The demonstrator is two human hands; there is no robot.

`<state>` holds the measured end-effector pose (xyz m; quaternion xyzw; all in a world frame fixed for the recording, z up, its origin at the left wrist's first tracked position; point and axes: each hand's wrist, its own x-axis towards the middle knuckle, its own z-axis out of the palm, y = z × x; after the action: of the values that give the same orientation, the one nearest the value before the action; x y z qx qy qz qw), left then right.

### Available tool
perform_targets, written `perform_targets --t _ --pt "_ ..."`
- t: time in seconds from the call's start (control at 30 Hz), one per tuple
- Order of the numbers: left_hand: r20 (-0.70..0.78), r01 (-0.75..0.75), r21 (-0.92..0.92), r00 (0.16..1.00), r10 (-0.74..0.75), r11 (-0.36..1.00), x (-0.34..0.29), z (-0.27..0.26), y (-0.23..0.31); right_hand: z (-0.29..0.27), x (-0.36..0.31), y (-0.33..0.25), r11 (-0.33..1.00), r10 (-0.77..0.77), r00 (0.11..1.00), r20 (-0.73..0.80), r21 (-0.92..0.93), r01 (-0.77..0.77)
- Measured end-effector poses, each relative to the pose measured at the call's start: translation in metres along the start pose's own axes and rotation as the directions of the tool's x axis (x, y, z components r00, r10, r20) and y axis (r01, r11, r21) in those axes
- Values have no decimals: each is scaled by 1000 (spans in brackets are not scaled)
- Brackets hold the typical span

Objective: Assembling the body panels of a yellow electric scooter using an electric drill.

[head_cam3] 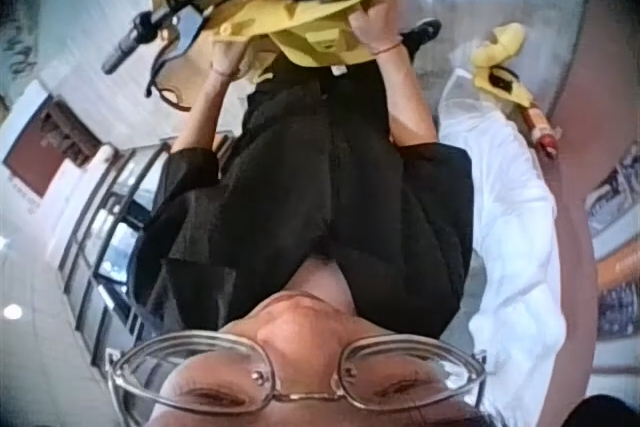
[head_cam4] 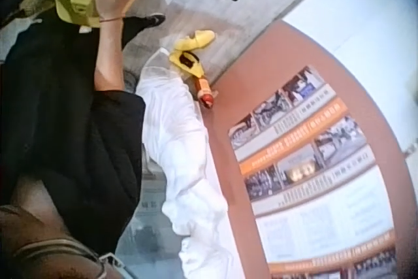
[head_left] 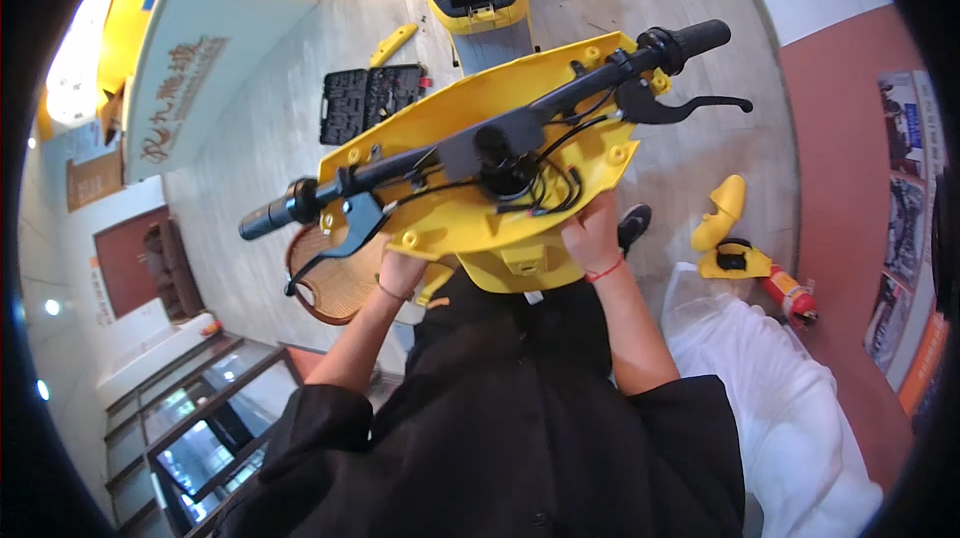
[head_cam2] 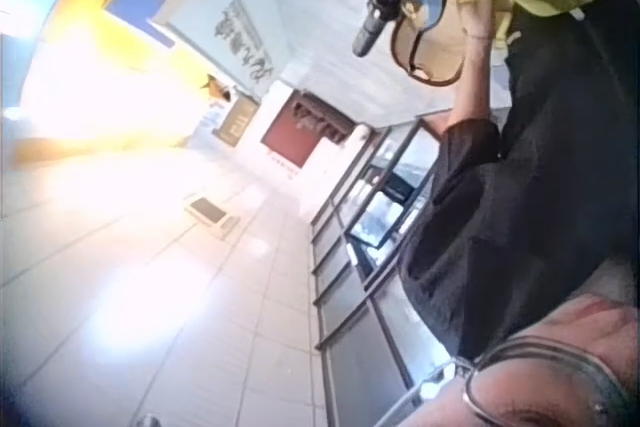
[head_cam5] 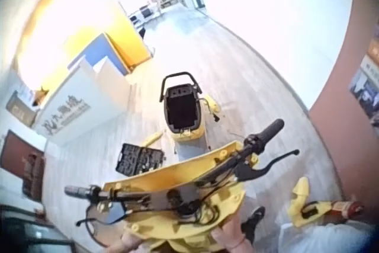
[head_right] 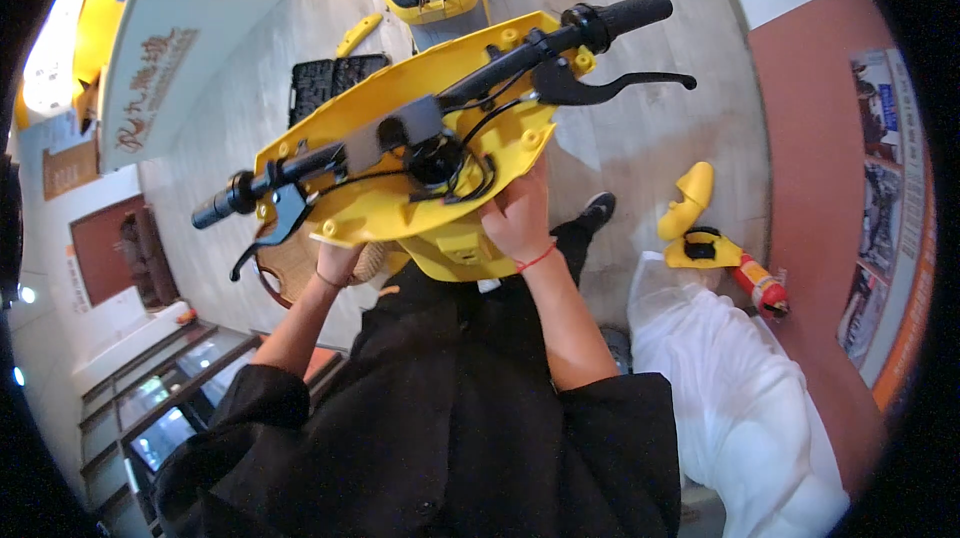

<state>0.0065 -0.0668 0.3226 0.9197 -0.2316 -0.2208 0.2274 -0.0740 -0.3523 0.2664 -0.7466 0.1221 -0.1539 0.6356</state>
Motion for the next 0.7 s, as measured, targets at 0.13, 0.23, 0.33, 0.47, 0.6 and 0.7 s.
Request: perform_targets --t 0.13,0.23,0.33,0.47,0.6,0.7 --pt "-141 -87 -611 990 0 787 15 11 31 -16 1 -42 881 -140 981 132 -435 184" --pt "-183 -147 -580 982 47 801 26 14 48 -16 12 -51 893 -128 973 191 -404 197" --pt "-219 -224 -468 967 134 855 38 17 52 -8 19 -46 924 -144 981 128 -337 180" --pt "-219 -278 -155 945 241 948 48 10 60 -9 23 -44 876 -234 962 143 -398 272" --pt "-225 -297 -188 941 253 936 56 16 55 -8 23 -37 903 -153 978 141 -383 196" --pt "-155 -267 -273 960 232 924 58 15 58 -9 22 -32 881 -158 976 153 -424 209"
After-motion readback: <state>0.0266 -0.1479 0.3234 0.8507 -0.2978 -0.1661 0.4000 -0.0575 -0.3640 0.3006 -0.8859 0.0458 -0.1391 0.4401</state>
